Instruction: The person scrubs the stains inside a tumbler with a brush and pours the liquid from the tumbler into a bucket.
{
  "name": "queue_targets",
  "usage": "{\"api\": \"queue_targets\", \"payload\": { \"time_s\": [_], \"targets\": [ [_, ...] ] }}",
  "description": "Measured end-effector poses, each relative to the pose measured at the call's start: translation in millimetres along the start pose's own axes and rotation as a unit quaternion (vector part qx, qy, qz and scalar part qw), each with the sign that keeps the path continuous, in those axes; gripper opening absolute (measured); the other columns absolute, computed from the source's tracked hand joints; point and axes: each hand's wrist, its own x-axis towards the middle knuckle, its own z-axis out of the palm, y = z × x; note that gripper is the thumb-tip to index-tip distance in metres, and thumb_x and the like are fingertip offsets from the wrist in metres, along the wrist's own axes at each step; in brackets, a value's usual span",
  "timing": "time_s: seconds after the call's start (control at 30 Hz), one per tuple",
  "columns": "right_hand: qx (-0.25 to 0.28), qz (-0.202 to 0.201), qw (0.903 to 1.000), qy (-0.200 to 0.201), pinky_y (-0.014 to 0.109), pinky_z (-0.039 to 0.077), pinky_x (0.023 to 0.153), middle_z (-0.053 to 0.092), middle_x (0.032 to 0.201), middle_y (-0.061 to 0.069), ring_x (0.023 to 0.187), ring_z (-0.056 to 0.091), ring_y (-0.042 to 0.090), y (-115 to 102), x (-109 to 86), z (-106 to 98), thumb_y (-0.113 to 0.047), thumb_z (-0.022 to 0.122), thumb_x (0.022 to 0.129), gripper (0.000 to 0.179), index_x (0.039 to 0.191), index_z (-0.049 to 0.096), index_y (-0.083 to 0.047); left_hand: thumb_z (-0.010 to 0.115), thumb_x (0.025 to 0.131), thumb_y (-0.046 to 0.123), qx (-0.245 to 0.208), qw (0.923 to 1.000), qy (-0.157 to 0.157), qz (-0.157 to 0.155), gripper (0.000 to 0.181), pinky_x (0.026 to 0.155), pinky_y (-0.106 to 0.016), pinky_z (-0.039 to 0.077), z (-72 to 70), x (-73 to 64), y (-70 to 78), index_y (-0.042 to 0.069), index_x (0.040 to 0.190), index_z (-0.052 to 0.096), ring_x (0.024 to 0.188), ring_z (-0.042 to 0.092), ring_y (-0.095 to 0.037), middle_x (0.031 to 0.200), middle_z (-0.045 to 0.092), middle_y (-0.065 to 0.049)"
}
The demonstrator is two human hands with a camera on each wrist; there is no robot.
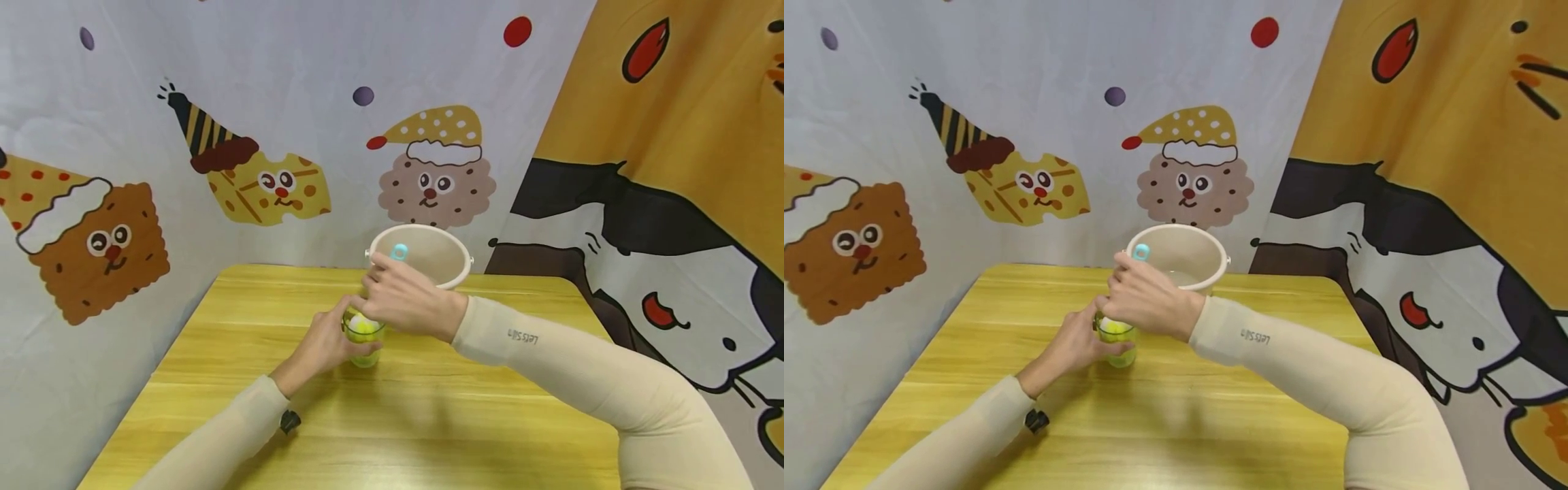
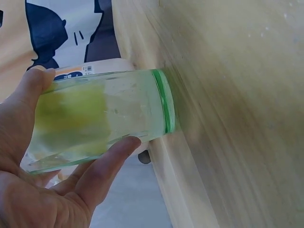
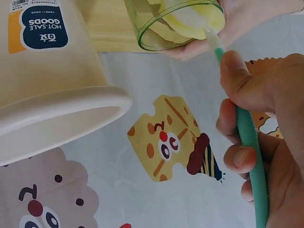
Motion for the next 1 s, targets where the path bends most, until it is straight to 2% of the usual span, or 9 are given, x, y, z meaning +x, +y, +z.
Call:
{"api": "queue_targets", "payload": {
  "time_s": [0.2, 0.37, 0.63, 0.8, 1.0],
  "targets": [
    [-0.001, 0.005, 0.9999, 0.009, 0.039, 0.051, 0.111, 0.090, 0.108, 0.003, 0.101, 0.083, 0.021, 3.7, 4.8, -0.3, -0.039, 0.098, 0.092, 0.033, 0.121, 0.083, -0.032, 0.105, 0.088, 0.047, -0.005, 1.0000, -0.002, -0.001, 0.091, 0.076, -0.028, 0.068, -2.0, -0.9, -1.3, 0.019, 0.158, 0.055, 0.093, 0.082, -0.015, 0.115, 0.085, -0.008],
    [0.009, 0.017, 0.9998, 0.000, 0.040, 0.051, 0.108, 0.090, 0.113, 0.005, 0.106, 0.084, 0.023, 10.2, 9.7, 1.7, -0.035, 0.096, 0.093, 0.032, 0.123, 0.085, -0.032, 0.105, 0.088, 0.044, -0.010, 0.9998, 0.001, 0.017, 0.097, 0.082, -0.031, 0.071, -1.9, -1.3, -2.9, 0.020, 0.165, 0.052, 0.102, 0.085, -0.017, 0.121, 0.086, -0.008],
    [0.029, 0.042, 0.9986, -0.016, 0.040, 0.049, 0.104, 0.090, 0.111, 0.007, 0.107, 0.084, 0.025, 19.8, 14.2, 13.0, -0.029, 0.089, 0.099, 0.022, 0.121, 0.086, -0.031, 0.108, 0.085, 0.043, -0.018, 0.9996, 0.007, 0.019, 0.085, 0.091, -0.040, 0.073, -0.6, -0.7, -2.4, 0.017, 0.150, 0.060, 0.110, 0.086, -0.022, 0.123, 0.085, -0.006],
    [0.011, 0.039, 0.9987, -0.030, 0.039, 0.048, 0.102, 0.091, 0.111, 0.006, 0.106, 0.083, 0.023, 20.5, 14.8, 11.6, -0.031, 0.090, 0.101, 0.021, 0.122, 0.086, -0.032, 0.108, 0.085, 0.044, -0.016, 0.9998, 0.004, 0.014, 0.088, 0.092, -0.042, 0.073, -1.0, -0.4, -0.9, 0.019, 0.154, 0.059, 0.111, 0.086, -0.024, 0.123, 0.085, -0.007],
    [-0.012, 0.031, 0.9984, -0.047, 0.037, 0.047, 0.102, 0.091, 0.114, 0.004, 0.107, 0.082, 0.022, 18.3, 14.5, 8.3, -0.034, 0.091, 0.102, 0.019, 0.121, 0.087, -0.033, 0.107, 0.086, 0.046, -0.010, 0.9998, 0.003, 0.017, 0.091, 0.087, -0.037, 0.073, 0.0, 0.2, -1.9, 0.021, 0.158, 0.057, 0.102, 0.086, -0.019, 0.119, 0.086, -0.006]
  ]
}}
